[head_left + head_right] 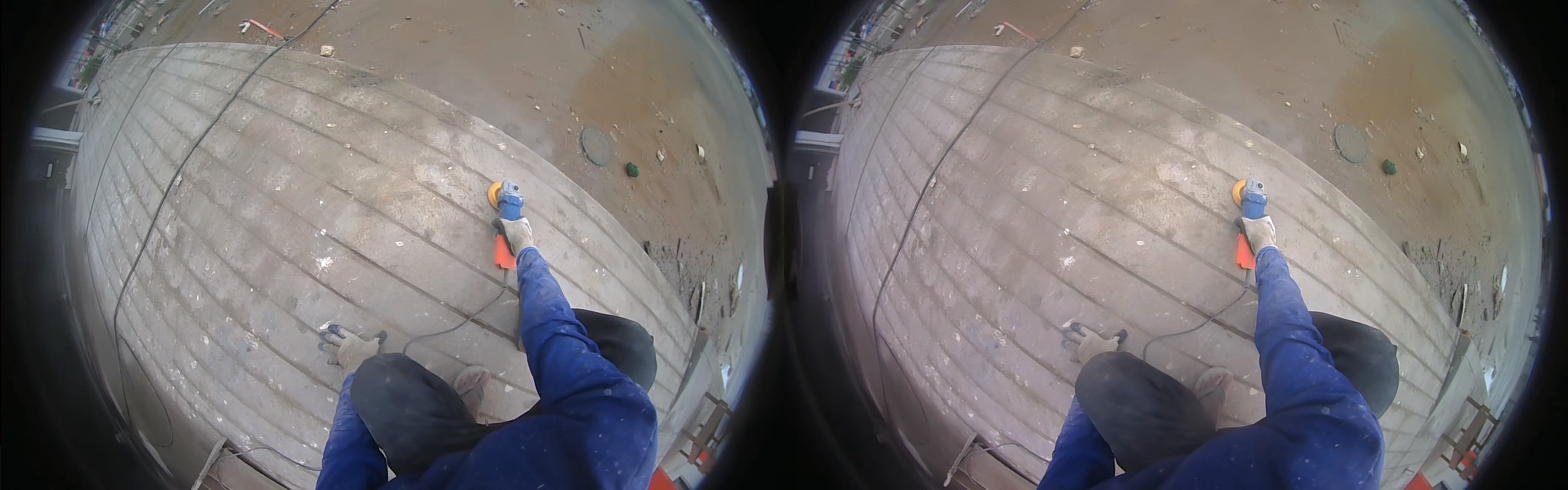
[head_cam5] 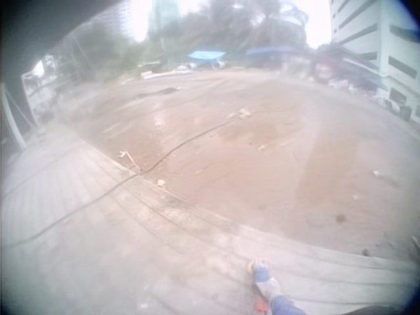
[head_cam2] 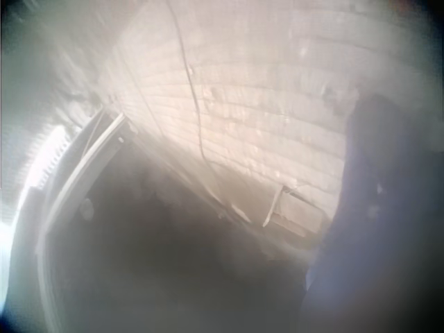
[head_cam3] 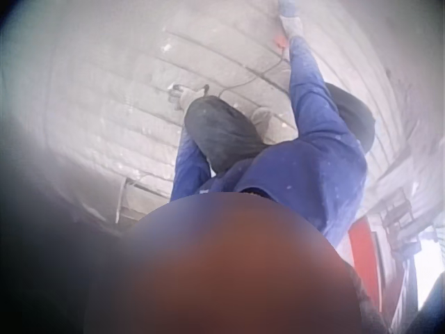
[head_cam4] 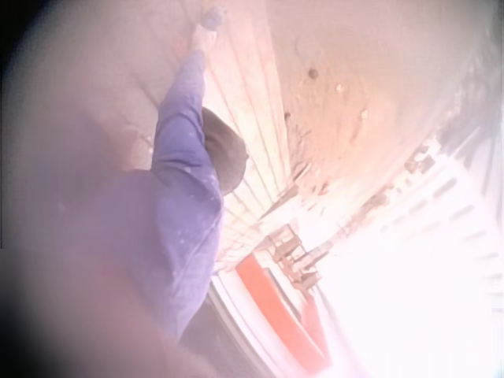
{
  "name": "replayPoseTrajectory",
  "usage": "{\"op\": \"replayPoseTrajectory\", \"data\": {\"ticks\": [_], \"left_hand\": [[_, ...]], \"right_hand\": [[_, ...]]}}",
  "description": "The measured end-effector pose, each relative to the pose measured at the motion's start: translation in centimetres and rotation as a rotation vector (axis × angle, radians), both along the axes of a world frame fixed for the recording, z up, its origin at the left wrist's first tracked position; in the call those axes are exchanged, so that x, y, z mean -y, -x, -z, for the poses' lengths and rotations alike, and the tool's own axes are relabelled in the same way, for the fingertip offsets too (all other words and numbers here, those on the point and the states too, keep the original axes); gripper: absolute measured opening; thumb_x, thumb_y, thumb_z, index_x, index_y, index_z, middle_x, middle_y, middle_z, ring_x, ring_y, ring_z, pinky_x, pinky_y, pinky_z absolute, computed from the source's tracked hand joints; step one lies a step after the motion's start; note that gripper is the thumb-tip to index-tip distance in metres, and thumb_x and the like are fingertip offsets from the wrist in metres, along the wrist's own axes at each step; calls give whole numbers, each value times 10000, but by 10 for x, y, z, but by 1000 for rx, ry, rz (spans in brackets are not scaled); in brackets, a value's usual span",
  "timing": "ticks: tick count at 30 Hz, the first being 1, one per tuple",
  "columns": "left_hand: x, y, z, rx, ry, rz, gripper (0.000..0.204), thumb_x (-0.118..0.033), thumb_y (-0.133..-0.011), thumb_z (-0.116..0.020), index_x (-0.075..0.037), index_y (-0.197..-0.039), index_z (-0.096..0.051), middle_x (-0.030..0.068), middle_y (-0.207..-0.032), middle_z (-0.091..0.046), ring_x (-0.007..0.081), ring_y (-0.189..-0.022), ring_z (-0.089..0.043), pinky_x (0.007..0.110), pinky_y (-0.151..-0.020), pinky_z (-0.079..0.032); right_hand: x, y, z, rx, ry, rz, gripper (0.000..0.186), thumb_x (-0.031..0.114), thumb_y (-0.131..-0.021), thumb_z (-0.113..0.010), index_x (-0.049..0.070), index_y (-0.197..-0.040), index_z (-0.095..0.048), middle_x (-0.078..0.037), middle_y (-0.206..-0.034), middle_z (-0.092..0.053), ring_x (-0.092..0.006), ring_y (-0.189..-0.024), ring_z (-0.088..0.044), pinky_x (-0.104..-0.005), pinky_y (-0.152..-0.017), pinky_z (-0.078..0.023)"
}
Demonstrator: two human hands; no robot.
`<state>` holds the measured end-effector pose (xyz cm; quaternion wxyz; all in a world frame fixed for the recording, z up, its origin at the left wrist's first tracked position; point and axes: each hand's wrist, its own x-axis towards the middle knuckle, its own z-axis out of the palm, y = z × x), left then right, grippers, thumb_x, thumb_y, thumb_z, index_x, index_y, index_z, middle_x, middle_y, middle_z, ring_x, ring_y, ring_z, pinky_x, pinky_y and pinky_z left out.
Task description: The person uses an angle grinder to smooth a concrete surface. They move the tool across the ground in a sweeping motion, generating dust as they work.
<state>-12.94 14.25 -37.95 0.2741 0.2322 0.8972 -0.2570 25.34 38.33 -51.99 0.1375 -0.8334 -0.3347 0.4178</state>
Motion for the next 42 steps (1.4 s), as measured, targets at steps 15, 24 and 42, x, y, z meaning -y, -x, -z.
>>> {"op": "replayPoseTrajectory", "data": {"ticks": [15,24,42], "left_hand": [[4,7,13,11,52,16,1403,-661,-678,-904,-37,-1689,-156,253,-1752,-115,461,-1627,-94,704,-1223,-280],[-4,0,11,-48,129,24,1466,-691,-636,-912,-18,-1684,-140,284,-1740,-97,492,-1611,-122,682,-1209,-330],[11,14,29,-17,66,54,1405,-660,-669,-905,48,-1653,-195,371,-1713,-76,561,-1595,-84,705,-1183,-327]], "right_hand": [[-101,175,-37,-27,47,-355,621,419,-732,-827,16,-1197,-740,-225,-1179,-769,-366,-1133,-743,-442,-970,-582],[-148,145,-20,-69,79,-296,513,396,-741,-793,31,-1101,-792,-207,-1120,-790,-332,-1109,-761,-428,-954,-590],[-91,-101,29,12,-52,334,344,319,-722,-896,13,-843,-797,-105,-794,-772,-214,-717,-753,-387,-676,-568]]}}
